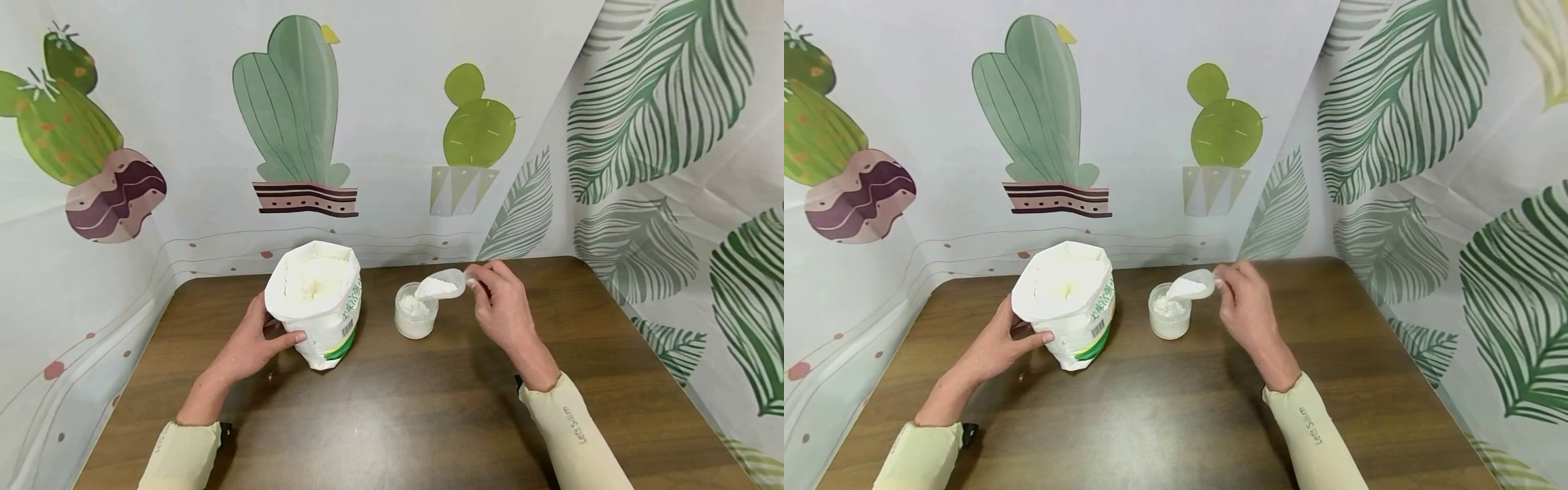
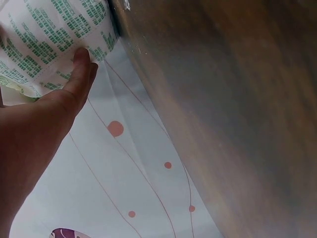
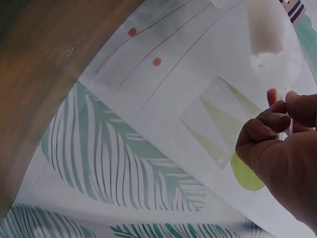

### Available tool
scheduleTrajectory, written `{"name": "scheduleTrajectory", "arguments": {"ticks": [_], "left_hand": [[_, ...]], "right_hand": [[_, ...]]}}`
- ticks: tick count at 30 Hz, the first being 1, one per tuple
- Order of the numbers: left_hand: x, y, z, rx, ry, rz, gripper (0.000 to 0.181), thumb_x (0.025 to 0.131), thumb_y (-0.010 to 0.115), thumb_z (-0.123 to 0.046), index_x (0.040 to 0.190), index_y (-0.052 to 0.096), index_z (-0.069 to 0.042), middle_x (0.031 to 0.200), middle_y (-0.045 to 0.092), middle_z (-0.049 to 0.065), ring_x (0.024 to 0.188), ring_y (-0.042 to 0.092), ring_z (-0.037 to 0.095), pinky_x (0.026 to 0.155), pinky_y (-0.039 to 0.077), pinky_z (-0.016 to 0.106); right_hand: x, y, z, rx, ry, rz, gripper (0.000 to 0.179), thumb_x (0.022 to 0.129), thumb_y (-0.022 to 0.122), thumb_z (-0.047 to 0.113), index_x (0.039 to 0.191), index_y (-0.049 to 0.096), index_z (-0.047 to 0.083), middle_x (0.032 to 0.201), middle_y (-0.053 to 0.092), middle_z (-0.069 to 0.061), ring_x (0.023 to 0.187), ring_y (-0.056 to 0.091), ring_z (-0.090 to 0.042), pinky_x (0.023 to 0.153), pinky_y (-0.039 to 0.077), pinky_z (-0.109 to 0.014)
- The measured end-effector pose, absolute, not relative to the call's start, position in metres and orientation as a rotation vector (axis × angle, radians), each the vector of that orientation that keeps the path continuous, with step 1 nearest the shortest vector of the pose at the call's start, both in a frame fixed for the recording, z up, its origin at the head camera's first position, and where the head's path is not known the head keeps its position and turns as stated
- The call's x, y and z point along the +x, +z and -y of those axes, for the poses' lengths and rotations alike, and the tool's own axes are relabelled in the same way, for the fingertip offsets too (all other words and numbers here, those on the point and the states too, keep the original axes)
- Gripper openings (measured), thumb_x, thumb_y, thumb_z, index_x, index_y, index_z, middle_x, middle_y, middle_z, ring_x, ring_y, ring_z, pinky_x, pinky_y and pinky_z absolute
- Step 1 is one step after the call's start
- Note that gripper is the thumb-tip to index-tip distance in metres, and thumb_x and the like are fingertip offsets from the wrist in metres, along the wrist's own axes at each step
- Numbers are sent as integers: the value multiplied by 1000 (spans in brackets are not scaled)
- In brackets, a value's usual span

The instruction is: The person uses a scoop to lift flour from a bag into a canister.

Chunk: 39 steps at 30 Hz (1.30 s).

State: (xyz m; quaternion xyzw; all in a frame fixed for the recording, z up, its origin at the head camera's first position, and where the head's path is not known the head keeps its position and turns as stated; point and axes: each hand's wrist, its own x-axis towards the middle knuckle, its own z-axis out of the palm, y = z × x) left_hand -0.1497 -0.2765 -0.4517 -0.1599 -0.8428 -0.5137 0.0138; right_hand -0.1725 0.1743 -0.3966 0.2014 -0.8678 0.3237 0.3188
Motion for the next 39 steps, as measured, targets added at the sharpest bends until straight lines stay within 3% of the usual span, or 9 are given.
{"name": "scheduleTrajectory", "arguments": {"ticks": [11, 39], "left_hand": [[-148, -451, 276, -487, -1572, 2654, 99, 92, 86, -21, 165, 21, -14, 154, 31, 15, 137, 41, 29, 108, 47, 60], [-147, -449, 274, -482, -1599, 2652, 98, 93, 85, -18, 165, 20, -14, 153, 30, 17, 138, 42, 34, 108, 46, 64]], "right_hand": [[-176, -402, -168, 581, 811, 2312, 11, 97, 71, -7, 104, 77, -2, 90, 59, -11, 74, 53, -19, 65, 48, -37], [-178, -414, -155, 665, 720, 2294, 16, 97, 67, -11, 110, 73, -4, 94, 56, -13, 74, 55, -21, 64, 51, -36]]}}
